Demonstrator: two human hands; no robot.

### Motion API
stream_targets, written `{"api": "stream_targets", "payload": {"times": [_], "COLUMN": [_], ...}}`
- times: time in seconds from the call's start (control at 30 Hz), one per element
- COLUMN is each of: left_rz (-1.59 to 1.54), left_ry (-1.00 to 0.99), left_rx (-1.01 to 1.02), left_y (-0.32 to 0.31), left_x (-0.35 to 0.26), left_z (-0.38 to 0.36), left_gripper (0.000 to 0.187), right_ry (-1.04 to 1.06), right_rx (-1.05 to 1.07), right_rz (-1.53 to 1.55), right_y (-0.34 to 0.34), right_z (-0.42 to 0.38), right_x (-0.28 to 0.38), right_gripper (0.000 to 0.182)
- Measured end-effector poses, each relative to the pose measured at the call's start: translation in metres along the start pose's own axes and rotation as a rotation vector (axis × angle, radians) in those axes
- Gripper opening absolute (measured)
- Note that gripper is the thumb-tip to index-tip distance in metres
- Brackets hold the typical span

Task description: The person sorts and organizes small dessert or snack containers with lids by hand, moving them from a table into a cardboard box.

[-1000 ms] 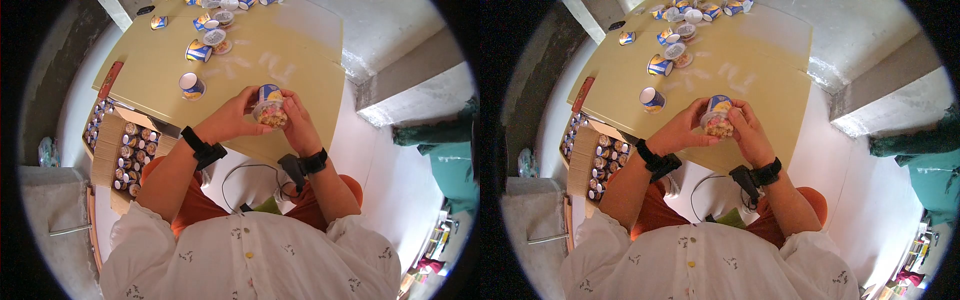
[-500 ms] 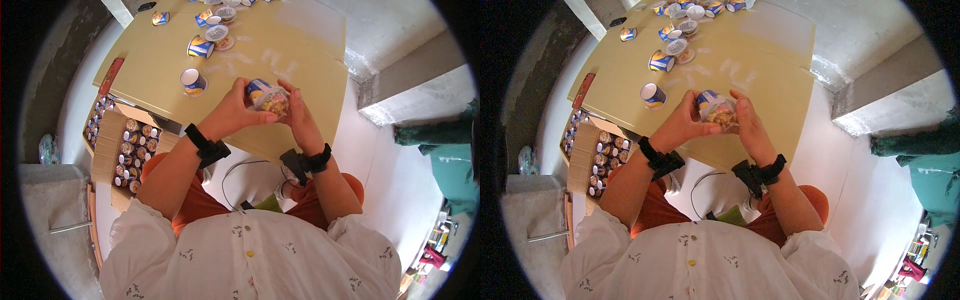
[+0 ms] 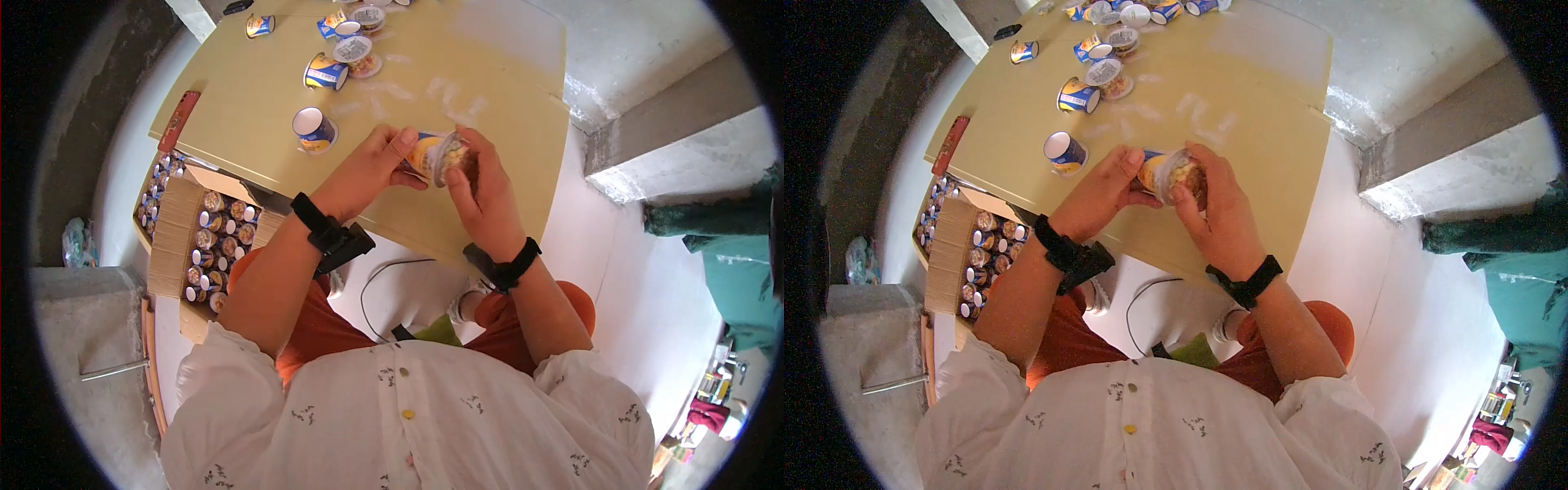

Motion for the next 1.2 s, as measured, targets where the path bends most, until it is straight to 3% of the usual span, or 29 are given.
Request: {"api": "stream_targets", "payload": {"times": [0.13, 0.3, 0.57, 0.93, 1.2], "left_rz": [-0.025, -0.083, 0.078, 0.303, 0.319], "left_ry": [0.007, 0.018, 0.010, -0.128, -0.154], "left_rx": [0.051, 0.129, 0.091, 0.125, 0.123], "left_y": [-0.005, -0.011, -0.013, -0.017, -0.001], "left_x": [-0.005, -0.003, 0.002, 0.002, 0.015], "left_z": [-0.001, -0.005, -0.007, -0.007, 0.005], "left_gripper": [0.048, 0.048, 0.034, 0.036, 0.043], "right_ry": [-0.116, -0.100, -0.112, -0.179, -0.189], "right_rx": [0.022, -0.019, -0.028, -0.058, 0.047], "right_rz": [0.133, 0.006, -0.042, 0.100, -0.180], "right_y": [0.002, 0.002, -0.003, -0.010, 0.011], "right_z": [-0.001, -0.003, -0.007, -0.013, 0.012], "right_x": [0.001, 0.002, 0.001, -0.010, -0.004], "right_gripper": [0.042, 0.033, 0.030, 0.032, 0.034]}}
Point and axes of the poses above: each hand's wrist, its own z-axis towards the middle knuckle, its own y-axis out of the back of the hand, x = y × z, the point moved 3 cm from there along z, towards the middle knuckle, and after that the axes turned 13 degrees about -z, right-handed, at the moved point
